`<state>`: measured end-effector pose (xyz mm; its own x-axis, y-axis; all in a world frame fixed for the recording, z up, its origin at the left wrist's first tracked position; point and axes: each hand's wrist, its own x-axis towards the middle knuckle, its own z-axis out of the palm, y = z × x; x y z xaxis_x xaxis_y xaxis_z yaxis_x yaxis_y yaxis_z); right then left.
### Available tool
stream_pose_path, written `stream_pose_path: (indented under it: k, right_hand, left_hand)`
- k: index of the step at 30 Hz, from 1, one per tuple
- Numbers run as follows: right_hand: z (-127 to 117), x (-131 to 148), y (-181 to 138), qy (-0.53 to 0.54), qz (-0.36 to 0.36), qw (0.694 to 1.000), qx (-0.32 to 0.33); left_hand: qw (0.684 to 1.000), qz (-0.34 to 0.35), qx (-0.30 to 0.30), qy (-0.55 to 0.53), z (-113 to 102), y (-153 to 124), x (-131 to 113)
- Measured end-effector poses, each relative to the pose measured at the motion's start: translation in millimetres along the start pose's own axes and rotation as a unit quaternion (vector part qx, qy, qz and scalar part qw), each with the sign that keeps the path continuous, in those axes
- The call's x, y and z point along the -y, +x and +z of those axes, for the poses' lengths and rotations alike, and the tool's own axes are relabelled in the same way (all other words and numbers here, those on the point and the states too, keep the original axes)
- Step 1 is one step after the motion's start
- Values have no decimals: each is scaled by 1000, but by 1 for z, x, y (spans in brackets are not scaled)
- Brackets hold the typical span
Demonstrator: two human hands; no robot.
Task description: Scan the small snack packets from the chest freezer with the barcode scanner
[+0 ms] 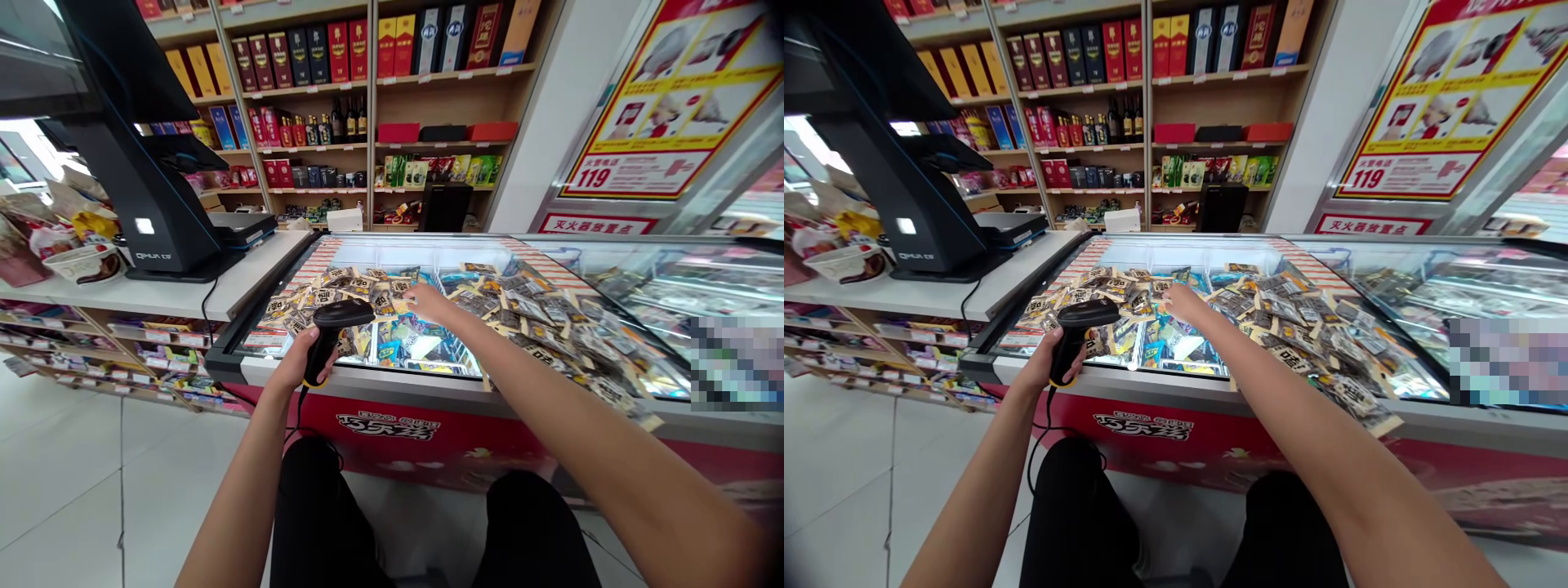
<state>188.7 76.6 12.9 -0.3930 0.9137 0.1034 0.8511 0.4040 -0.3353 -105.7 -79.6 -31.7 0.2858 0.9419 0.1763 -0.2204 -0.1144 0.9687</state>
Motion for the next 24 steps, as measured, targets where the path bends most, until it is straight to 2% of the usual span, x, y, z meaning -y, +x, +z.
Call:
stream_pose_path:
  k: [5, 9, 13, 18, 21, 24]
  right_hand:
    - [0, 8, 4, 28, -43, 998, 28]
    - [-11, -9, 12, 17, -9, 1000, 20]
    - [-39, -56, 31, -61, 94, 994, 4]
    - [-78, -130, 48, -150, 227, 962, 24]
    - [-91, -163, 57, -158, 246, 956, 39]
    - [-92, -182, 67, -157, 231, 960, 40]
  left_hand:
    - [1000, 2, 1, 1, -1, 0, 2]
    - [1000, 7, 1, 4, -1, -1, 2]
    - [1000, -4, 5, 4, -2, -1, 2]
    - [1000, -14, 1, 2, -3, -1, 5]
    - [1000, -16, 1, 6, -2, -2, 4]
    - [1000, -21, -1, 7, -1, -2, 1]
